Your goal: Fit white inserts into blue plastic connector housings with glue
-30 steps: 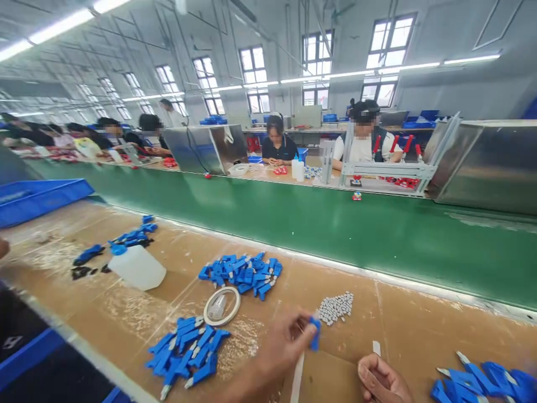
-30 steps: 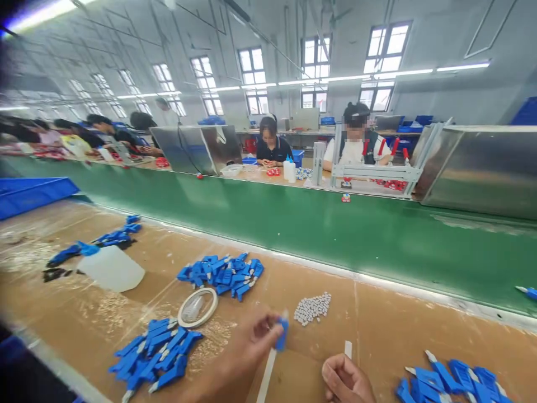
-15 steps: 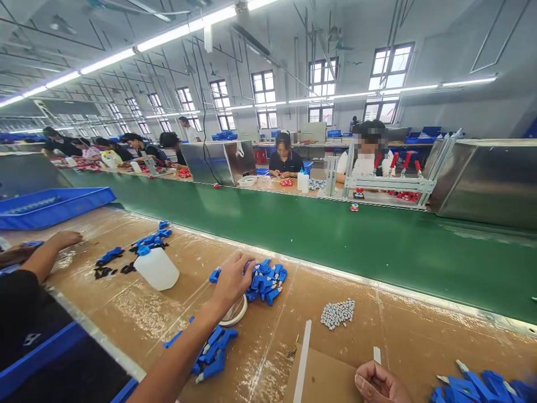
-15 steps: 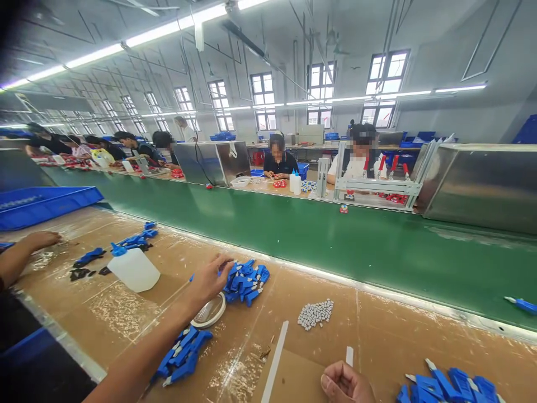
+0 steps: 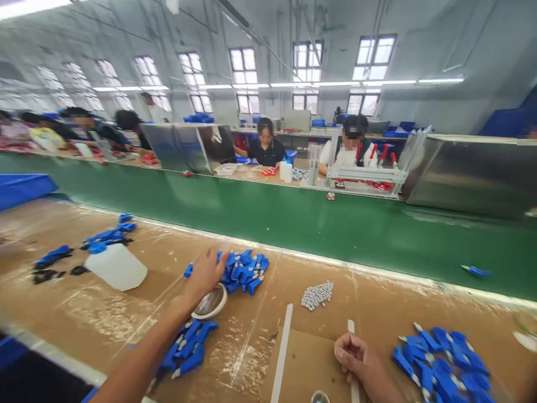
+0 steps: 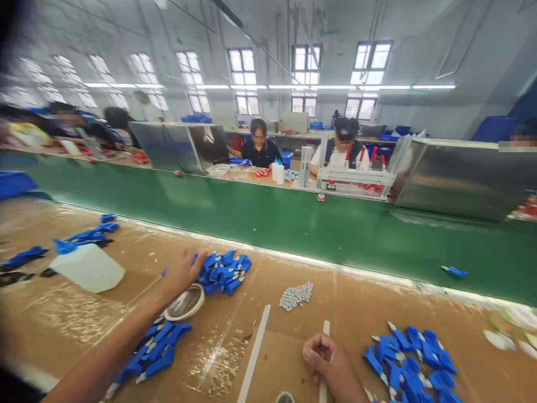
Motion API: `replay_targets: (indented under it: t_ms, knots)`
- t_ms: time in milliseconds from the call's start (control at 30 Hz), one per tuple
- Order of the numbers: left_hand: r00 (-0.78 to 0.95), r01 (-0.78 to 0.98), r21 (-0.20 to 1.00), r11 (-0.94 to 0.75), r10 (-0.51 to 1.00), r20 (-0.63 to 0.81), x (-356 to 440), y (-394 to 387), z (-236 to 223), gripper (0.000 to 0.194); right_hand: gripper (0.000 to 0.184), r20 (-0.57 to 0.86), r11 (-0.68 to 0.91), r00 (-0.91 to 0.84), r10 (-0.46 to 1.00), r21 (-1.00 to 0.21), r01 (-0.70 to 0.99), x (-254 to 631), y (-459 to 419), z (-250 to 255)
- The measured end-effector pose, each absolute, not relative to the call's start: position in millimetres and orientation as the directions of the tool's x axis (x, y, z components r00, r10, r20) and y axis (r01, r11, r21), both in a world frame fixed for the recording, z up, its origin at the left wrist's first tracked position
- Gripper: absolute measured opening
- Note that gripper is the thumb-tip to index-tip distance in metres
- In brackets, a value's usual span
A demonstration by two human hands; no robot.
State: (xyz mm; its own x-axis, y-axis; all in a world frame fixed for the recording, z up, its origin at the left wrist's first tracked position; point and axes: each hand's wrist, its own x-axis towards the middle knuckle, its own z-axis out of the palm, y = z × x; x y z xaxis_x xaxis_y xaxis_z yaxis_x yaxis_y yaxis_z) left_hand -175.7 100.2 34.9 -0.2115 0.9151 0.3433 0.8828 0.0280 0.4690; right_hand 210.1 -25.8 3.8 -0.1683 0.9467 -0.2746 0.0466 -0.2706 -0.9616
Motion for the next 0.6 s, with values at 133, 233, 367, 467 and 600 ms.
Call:
replay_targets:
  t_ms: [133,233,367,467,600]
  knots:
    - [0.089,0.746,0.598,-0.293,0.934,0.347,-114,40,46,0.042,0.048,-0.288,-0.278,-0.098,0.953,-0.956,0.097,213,-25,14]
    - [0.511,0.535,0.678,-0.504,0.832,0.216,-54,-11,42,0.025,0.045,-0.249,-0.235,-0.047,0.967,-0.95,0.207,206,-32,16]
    - [0.429,0.477,0.743,-0.47,0.862,0.27,-16,-34,27,0.023,0.028,-0.124,-0.141,0.067,0.99,-0.858,0.494,211,-47,32]
    - [0.373,0.442,0.794,-0.417,0.891,0.26,-16,-25,19,0.026,0.022,-0.008,-0.176,0.235,0.972,-0.684,0.707,246,-50,52]
    - [0.402,0.44,0.792,-0.423,0.882,0.248,-19,-12,17,0.029,0.016,0.055,-0.363,0.421,0.905,-0.416,0.834,313,-31,66]
